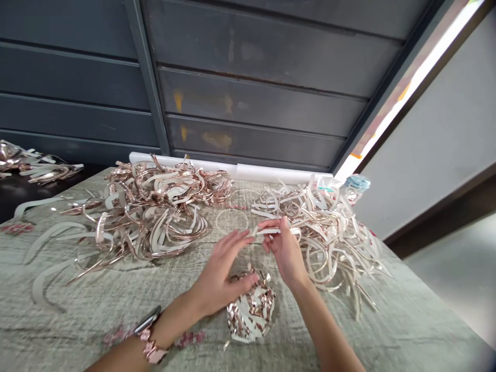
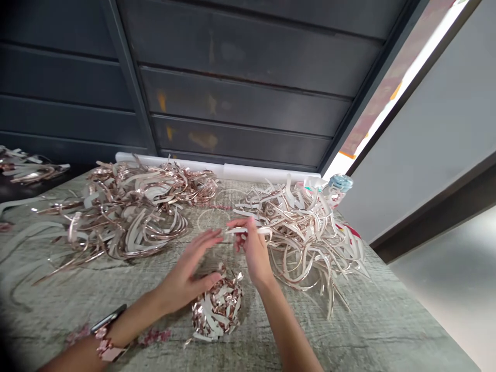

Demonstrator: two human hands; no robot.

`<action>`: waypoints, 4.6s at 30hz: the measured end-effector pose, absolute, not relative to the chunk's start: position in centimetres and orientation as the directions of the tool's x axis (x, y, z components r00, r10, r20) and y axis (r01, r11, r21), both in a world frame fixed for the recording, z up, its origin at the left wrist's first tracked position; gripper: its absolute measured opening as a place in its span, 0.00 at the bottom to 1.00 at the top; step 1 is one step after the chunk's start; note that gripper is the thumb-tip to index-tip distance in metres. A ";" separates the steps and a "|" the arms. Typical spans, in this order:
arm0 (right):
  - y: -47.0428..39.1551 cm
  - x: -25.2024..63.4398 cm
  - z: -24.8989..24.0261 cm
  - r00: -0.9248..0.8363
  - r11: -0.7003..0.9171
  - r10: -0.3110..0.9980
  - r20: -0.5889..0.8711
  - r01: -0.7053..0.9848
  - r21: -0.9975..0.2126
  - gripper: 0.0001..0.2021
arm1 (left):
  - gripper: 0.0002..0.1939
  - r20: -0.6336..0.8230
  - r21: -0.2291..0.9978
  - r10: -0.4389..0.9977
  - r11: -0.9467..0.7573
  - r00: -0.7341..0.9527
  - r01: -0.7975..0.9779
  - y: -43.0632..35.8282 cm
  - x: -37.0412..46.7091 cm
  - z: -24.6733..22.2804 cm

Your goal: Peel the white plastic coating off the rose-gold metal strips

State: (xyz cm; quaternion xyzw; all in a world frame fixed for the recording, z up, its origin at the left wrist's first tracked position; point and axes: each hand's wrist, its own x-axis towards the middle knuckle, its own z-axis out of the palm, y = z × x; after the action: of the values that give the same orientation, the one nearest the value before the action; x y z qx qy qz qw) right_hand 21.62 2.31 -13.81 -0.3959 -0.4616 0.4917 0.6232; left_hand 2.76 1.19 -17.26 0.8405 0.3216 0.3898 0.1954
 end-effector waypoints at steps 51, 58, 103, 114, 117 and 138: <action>0.7 18.9 -14.4 -0.011 0.272 0.962 0.272 0.033 -0.962 0.14 | 0.11 0.864 0.127 0.385 -0.791 0.325 0.598 2.7 1.6 -16.9; 1.4 19.0 -15.0 -0.074 0.173 0.983 0.171 0.025 -0.985 0.08 | 0.09 0.718 0.478 0.627 -0.760 0.302 0.440 1.2 3.3 -17.1; 1.1 19.6 -14.7 -0.198 0.228 0.955 0.222 0.009 -0.974 0.09 | 0.16 0.565 0.262 0.596 -0.785 0.570 0.561 3.5 0.1 -16.2; 1.8 19.4 -15.2 -0.114 0.191 0.973 0.199 -0.078 -0.978 0.04 | 0.07 0.580 0.188 0.597 -0.760 0.555 0.622 4.1 0.3 -16.7; 2.2 20.5 -14.8 0.022 0.220 0.975 0.219 -0.172 -0.960 0.04 | 0.05 0.566 0.231 0.640 -0.728 0.519 0.646 4.7 -0.3 -16.6; 1.4 18.8 -15.6 -0.331 -0.013 0.943 -0.027 0.043 -0.999 0.08 | 0.24 -0.053 0.940 0.945 0.157 0.322 -0.304 3.7 1.6 -15.9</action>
State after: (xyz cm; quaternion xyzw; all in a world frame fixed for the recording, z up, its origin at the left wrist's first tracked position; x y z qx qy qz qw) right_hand 18.82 1.42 -15.56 -0.4238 -0.5818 0.5718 0.3935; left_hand 1.58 3.75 -15.89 0.4550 0.3522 0.4633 0.6740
